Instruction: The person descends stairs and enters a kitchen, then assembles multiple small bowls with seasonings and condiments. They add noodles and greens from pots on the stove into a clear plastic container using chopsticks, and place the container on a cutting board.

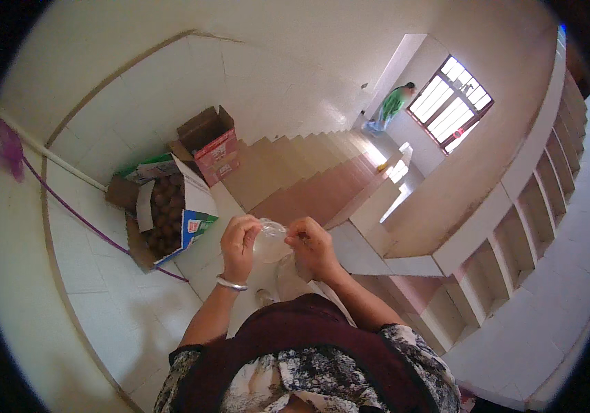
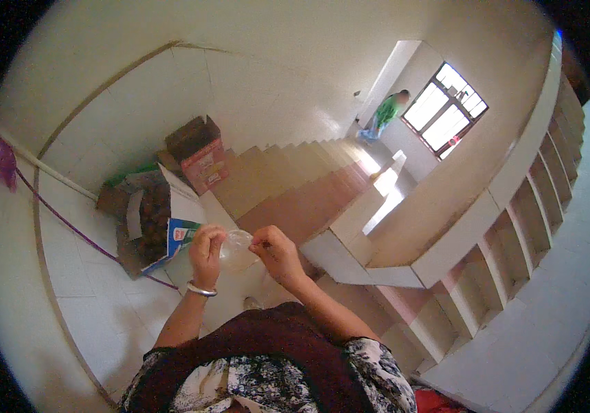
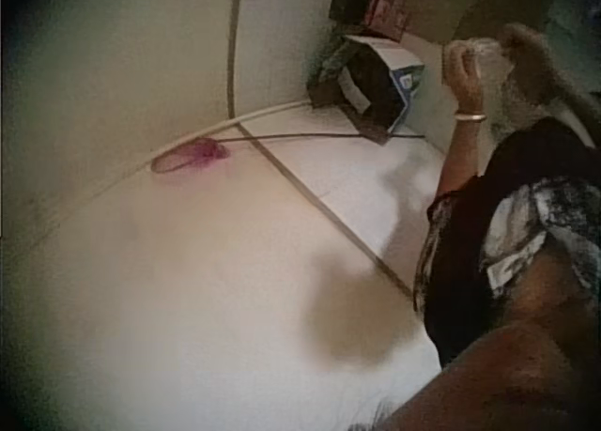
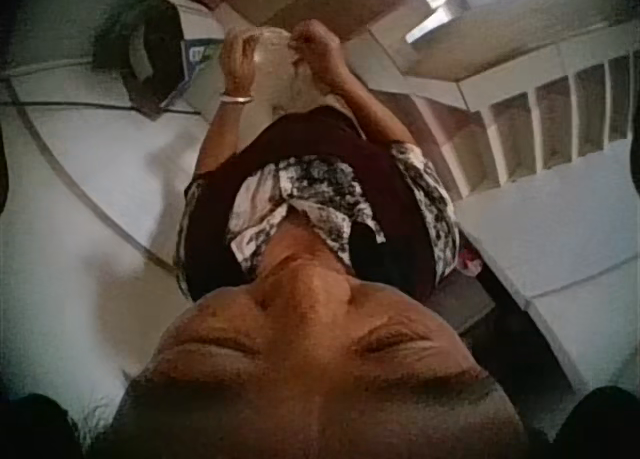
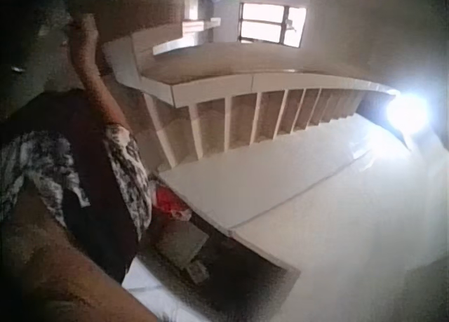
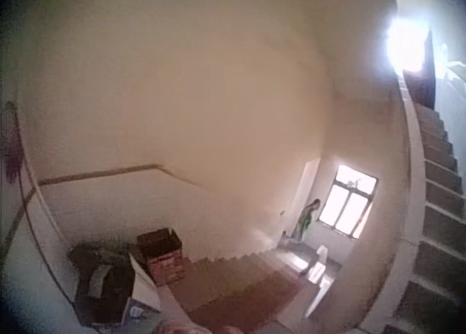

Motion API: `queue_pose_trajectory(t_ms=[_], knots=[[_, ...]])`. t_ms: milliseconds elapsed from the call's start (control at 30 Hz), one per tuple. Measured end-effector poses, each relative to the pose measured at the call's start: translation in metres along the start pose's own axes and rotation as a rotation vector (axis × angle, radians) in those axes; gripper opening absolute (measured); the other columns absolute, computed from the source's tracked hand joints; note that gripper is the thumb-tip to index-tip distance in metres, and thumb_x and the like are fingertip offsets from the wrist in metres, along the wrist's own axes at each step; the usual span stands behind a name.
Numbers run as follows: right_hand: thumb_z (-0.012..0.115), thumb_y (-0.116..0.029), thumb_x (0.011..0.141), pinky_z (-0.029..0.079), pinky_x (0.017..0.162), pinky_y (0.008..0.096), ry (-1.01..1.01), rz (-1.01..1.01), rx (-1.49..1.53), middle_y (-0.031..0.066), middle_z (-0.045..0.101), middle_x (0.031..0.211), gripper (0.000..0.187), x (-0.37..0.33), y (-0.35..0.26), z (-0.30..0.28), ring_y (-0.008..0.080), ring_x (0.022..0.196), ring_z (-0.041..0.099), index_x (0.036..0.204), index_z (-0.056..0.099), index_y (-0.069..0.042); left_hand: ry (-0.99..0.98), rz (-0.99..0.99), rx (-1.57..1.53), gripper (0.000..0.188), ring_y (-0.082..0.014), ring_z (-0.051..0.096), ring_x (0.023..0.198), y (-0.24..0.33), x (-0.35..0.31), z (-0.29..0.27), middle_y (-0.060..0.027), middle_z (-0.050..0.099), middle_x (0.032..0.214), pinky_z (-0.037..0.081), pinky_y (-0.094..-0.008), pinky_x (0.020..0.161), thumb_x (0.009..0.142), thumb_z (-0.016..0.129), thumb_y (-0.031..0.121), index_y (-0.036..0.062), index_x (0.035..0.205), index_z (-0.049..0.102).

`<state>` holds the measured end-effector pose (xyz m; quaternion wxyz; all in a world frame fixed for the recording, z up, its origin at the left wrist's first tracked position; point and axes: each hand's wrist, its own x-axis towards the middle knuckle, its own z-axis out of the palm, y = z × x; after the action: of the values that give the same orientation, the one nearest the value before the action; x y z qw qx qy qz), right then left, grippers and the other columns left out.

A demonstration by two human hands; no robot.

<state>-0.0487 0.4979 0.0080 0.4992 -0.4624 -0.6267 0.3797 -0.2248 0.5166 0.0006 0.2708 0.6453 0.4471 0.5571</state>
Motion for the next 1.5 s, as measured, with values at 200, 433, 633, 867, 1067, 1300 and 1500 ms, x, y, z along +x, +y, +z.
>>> queue_pose_trajectory(t_ms=[200,433,633,867,1067,1300,1500], knots=[[0.067,-0.007,0.075,0.047,0.063,0.0335,0.006,0.268,-0.284,0.0109,0.054,0.084,0.018,0.042,0.032,-0.021,0.0248,0.073,0.056,0.088,0.054,-0.005,0.011,-0.579,-0.479,0.015,-0.0047,0.049,0.066,-0.043,0.055,0.062,0.0004,0.061,0.077,0.038,-0.0191,0.060,0.090,0.055,0.016,0.0035,0.085,0.061],[0.067,-0.012,0.076,0.046,0.059,0.0371,0.018,0.032,-0.285,0.0119,0.052,0.077,0.018,0.138,0.094,-0.046,0.0297,0.070,0.056,0.088,0.055,-0.005,-0.145,-0.530,-0.475,0.017,-0.0095,0.051,0.075,-0.099,0.153,0.123,-0.0037,0.061,0.091,0.043,-0.0220,0.071,0.088,0.057,0.014,0.0017,0.100,0.060],[0.064,-0.006,0.078,0.046,0.058,0.0319,0.084,0.222,-0.100,0.0115,0.052,0.078,0.013,0.220,0.124,-0.081,0.0253,0.067,0.054,0.086,0.053,-0.002,-0.367,0.059,0.057,0.046,-0.0261,0.045,0.112,-0.134,0.228,0.144,-0.0147,0.043,0.129,0.037,-0.0350,0.094,0.080,0.066,0.017,0.0047,0.121,0.048],[0.062,-0.007,0.080,0.046,0.061,0.0338,0.183,0.215,-0.078,0.0120,0.051,0.078,0.012,0.305,0.150,-0.116,0.0250,0.068,0.056,0.086,0.053,-0.001,-0.636,-0.202,-0.339,0.047,-0.0328,0.037,0.124,-0.179,0.319,0.202,-0.0166,0.037,0.133,0.032,-0.0405,0.100,0.075,0.070,0.014,0.0052,0.116,0.050],[0.063,-0.006,0.079,0.041,0.060,0.0298,0.434,0.386,-0.027,0.0091,0.049,0.077,0.012,0.389,0.193,-0.107,0.0201,0.067,0.051,0.083,0.053,-0.001,-0.692,-0.021,-0.265,0.028,-0.0321,0.043,0.117,-0.255,0.412,0.245,-0.0172,0.044,0.126,0.037,-0.0398,0.096,0.073,0.069,0.007,0.0037,0.095,0.052],[0.063,-0.008,0.080,0.041,0.060,0.0284,0.605,0.424,-0.120,0.0085,0.051,0.076,0.012,0.442,0.245,-0.106,0.0183,0.065,0.051,0.084,0.053,-0.001,-0.972,0.163,-0.222,0.014,-0.0343,0.046,0.111,-0.307,0.481,0.298,-0.0195,0.047,0.120,0.038,-0.0397,0.094,0.077,0.060,0.002,0.0022,0.089,0.052],[0.063,-0.008,0.080,0.042,0.061,0.0279,0.665,0.457,-0.131,0.0082,0.052,0.077,0.012,0.470,0.286,-0.146,0.0170,0.066,0.052,0.084,0.054,-0.002,-1.033,0.227,-0.237,0.012,-0.0338,0.048,0.105,-0.332,0.513,0.368,-0.0196,0.049,0.113,0.038,-0.0396,0.092,0.077,0.058,0.001,0.0015,0.088,0.052]])
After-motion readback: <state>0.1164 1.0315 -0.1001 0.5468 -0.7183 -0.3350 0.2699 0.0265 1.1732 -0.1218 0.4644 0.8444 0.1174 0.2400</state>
